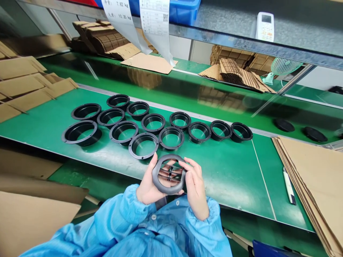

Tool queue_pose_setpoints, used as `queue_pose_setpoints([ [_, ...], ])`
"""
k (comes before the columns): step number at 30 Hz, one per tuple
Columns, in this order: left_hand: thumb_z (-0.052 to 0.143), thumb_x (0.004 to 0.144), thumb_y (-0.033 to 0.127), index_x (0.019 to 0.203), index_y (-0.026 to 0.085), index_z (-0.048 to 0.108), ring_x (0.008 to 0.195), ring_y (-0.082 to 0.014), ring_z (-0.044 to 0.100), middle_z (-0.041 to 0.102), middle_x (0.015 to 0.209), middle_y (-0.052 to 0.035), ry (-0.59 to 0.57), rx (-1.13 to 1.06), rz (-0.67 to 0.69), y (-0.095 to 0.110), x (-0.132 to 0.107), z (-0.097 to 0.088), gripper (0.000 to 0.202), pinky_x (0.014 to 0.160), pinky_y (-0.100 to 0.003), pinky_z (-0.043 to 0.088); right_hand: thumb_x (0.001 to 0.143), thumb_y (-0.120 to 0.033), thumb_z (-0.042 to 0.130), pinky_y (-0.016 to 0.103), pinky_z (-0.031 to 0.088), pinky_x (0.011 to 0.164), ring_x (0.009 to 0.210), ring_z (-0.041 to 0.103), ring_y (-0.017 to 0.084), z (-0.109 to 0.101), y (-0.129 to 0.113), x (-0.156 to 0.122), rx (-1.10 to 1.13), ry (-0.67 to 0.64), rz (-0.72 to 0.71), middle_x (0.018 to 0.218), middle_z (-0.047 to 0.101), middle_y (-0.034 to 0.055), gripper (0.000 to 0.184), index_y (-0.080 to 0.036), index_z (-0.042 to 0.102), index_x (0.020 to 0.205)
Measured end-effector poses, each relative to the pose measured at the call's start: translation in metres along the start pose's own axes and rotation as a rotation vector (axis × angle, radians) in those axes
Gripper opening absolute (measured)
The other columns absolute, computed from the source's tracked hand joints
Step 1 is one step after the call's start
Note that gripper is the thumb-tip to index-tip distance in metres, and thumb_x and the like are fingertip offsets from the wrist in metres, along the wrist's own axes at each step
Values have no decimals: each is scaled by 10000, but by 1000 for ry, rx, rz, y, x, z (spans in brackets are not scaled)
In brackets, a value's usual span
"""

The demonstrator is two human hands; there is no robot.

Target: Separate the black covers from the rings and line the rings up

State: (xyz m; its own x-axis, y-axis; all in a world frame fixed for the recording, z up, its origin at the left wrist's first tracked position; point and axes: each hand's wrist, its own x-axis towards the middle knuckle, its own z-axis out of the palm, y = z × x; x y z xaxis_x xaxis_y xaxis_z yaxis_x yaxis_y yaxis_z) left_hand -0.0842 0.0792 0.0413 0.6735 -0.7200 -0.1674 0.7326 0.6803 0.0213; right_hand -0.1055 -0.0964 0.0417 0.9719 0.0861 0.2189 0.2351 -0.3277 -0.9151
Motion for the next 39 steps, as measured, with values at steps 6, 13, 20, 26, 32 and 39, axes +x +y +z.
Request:
queue_pose_setpoints([
  [6,378,890,785,1246,163,596,1159,-405,568,578,1276,-212,25,-18,-11,0,3,1,749,932,-582,458,1058,-458,270,509,338,1146,1354,387,272,2,2,1,-71,-27,-12,1432,449,80,462,-280,589,1340],
  [13,442,934,689,1159,155,651,1148,-333,599,676,1154,-137,186,12,92,2,4,6,616,1012,-513,444,1030,-500,342,621,330,1122,1395,310,352,4,8,-3,-529,-67,-335,1529,363,94,521,-267,420,1490],
  [20,568,932,567,1171,158,653,1114,-280,631,713,1089,-91,395,142,159,-1,19,12,481,1025,-398,471,965,-533,522,645,295,1152,1429,269,369,-3,11,6,-861,-238,-540,1545,343,171,827,-74,175,1560],
  [26,634,902,549,1315,163,576,1143,-290,617,692,1156,-106,337,199,149,-3,36,16,569,1041,-385,452,798,-668,686,638,340,1111,1468,106,433,-9,3,21,-697,-282,-312,1616,-42,212,1103,-155,102,1580],
  [32,509,902,701,1423,260,443,1244,-319,534,596,1297,-120,222,341,134,6,51,11,686,997,-457,462,655,-407,818,556,361,1114,1412,269,372,-24,11,68,-552,-240,-255,1529,238,171,1143,-239,154,1570],
  [39,588,904,605,1134,108,612,1136,-335,582,615,1145,-189,234,635,231,10,52,-15,548,974,-464,460,702,-612,744,686,228,1088,1276,398,439,-49,41,186,-979,33,-221,1359,411,263,995,-92,396,1476],
])
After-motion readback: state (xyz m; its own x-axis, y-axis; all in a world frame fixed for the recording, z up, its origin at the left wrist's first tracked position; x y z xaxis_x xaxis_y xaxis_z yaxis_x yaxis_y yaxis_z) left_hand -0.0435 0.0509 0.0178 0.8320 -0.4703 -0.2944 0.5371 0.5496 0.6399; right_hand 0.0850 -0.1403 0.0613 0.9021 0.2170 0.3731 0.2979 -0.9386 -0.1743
